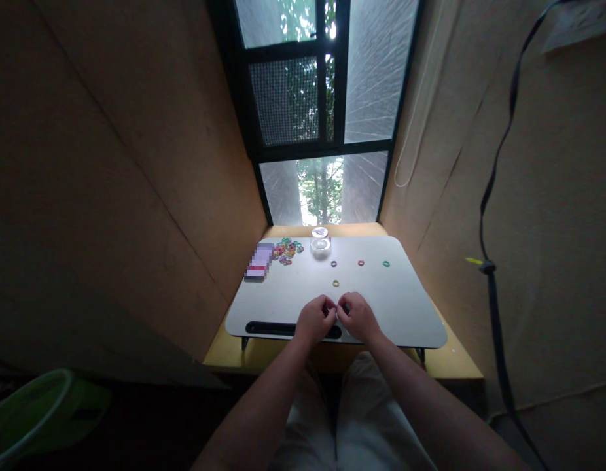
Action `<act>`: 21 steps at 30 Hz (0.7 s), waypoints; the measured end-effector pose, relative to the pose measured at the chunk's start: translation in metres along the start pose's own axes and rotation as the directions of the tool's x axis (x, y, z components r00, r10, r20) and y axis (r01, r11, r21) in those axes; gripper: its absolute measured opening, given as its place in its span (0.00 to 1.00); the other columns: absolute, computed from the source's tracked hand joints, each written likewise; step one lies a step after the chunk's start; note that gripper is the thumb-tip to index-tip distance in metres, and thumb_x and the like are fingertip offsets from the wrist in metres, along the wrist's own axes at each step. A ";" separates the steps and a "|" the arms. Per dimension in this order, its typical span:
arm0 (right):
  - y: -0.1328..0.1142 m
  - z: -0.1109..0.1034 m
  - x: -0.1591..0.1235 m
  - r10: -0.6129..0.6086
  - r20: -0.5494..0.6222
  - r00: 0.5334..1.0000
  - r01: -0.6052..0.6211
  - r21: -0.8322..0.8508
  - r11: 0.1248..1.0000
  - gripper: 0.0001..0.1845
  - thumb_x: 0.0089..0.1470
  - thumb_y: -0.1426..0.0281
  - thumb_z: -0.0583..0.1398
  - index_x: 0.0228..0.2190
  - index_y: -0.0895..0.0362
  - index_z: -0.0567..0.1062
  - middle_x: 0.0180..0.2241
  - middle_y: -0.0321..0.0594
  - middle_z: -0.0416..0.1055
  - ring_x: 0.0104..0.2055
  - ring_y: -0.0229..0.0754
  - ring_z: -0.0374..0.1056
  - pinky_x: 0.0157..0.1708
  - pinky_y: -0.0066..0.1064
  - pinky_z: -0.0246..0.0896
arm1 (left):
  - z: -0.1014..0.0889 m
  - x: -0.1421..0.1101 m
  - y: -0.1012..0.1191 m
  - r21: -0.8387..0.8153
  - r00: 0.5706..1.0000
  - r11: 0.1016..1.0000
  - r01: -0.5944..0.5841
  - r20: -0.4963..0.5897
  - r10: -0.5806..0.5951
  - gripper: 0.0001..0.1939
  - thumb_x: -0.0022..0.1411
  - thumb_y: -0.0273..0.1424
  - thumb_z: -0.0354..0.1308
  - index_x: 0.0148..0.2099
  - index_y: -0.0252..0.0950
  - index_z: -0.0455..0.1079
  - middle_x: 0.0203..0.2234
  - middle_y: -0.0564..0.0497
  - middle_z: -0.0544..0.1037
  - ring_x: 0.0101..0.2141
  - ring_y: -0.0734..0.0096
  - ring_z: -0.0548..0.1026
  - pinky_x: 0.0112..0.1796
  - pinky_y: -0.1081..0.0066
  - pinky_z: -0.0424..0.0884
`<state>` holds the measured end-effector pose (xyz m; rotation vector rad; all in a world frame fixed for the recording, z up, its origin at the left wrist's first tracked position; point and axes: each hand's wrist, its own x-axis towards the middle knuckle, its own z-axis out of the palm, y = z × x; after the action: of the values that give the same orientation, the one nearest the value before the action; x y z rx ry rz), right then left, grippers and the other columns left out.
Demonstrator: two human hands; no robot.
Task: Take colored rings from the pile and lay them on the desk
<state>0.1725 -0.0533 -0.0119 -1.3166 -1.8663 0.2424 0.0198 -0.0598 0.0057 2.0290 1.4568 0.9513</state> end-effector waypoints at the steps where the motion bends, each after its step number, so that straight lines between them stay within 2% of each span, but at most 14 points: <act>1: 0.000 0.000 0.000 -0.001 0.001 1.000 0.001 -0.002 1.000 0.04 0.47 0.74 0.57 0.23 0.56 0.67 0.25 0.37 0.64 0.31 0.40 0.59 0.33 0.31 0.54 | 0.000 0.000 -0.001 -0.003 1.000 1.000 -0.005 0.000 0.005 0.06 0.56 0.32 0.53 0.33 0.37 0.68 0.24 0.55 0.72 0.25 0.76 0.66 0.28 0.74 0.59; 10: -0.002 -0.002 0.000 -0.021 0.012 1.000 0.021 -0.002 1.000 0.05 0.47 0.75 0.57 0.23 0.55 0.66 0.24 0.37 0.64 0.32 0.40 0.59 0.34 0.31 0.54 | 0.003 -0.003 -0.001 0.007 1.000 1.000 -0.004 -0.013 0.004 0.05 0.56 0.33 0.53 0.33 0.37 0.68 0.23 0.55 0.71 0.24 0.77 0.66 0.28 0.74 0.59; 21: -0.002 -0.003 0.001 -0.002 0.012 1.000 0.002 0.004 1.000 0.04 0.47 0.75 0.56 0.23 0.55 0.66 0.25 0.37 0.65 0.32 0.41 0.59 0.34 0.31 0.54 | -0.002 -0.005 0.005 0.026 1.000 1.000 0.004 0.024 -0.005 0.06 0.57 0.34 0.53 0.34 0.37 0.68 0.25 0.54 0.72 0.26 0.76 0.67 0.29 0.74 0.60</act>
<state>0.1731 -0.0544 -0.0086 -1.3133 -1.8763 0.2538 0.0203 -0.0664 0.0088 2.0483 1.4678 0.9073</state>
